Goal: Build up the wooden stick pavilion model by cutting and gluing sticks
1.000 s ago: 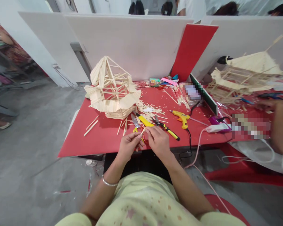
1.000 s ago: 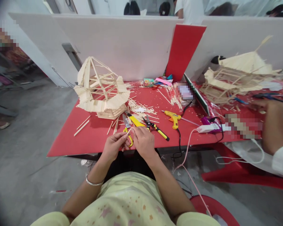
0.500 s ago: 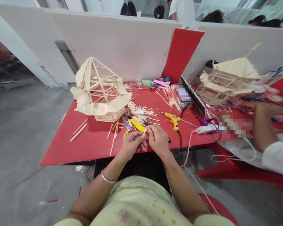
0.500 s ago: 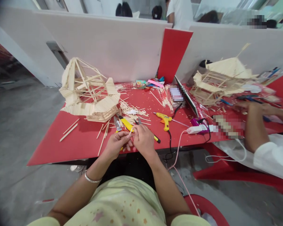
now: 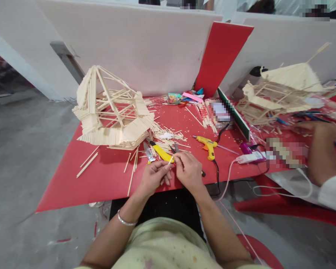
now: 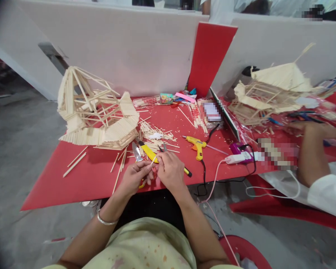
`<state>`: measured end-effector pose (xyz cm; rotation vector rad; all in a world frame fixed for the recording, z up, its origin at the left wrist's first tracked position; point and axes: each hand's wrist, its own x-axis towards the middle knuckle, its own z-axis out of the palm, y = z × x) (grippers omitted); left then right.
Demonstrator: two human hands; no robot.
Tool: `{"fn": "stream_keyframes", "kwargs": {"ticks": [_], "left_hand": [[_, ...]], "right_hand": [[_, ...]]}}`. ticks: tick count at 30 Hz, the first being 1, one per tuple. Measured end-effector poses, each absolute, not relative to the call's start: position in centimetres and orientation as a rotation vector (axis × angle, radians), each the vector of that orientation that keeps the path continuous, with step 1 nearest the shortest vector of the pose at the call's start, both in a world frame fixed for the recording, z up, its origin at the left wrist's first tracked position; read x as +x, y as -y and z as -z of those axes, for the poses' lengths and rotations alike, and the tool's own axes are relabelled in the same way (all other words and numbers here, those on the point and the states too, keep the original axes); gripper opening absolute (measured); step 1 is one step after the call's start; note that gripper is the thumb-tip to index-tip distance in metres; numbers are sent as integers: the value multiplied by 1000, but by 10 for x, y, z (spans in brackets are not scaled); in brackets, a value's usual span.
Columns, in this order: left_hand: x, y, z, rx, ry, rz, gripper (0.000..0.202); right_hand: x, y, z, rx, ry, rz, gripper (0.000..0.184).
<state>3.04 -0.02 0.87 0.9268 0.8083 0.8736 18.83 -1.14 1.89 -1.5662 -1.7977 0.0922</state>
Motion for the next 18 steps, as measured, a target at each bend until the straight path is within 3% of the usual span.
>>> {"fn": "stream_keyframes", "kwargs": {"ticks": [4, 9, 15, 18], "left_hand": [[22, -2, -16, 930, -753, -859, 33], [5, -9, -15, 806, -802, -931, 32], [-15, -24, 1, 686, -902, -1029, 33], [-20, -26, 5, 666, -916, -1039, 34]], "right_hand": [[194, -12, -16, -1772, 1673, -18, 26], [221, -43, -12, -1760, 1832, -192, 35], [265, -38, -1, -2400, 1378, 345, 49], [293, -29, 15, -2551, 1433, 275, 53]]}}
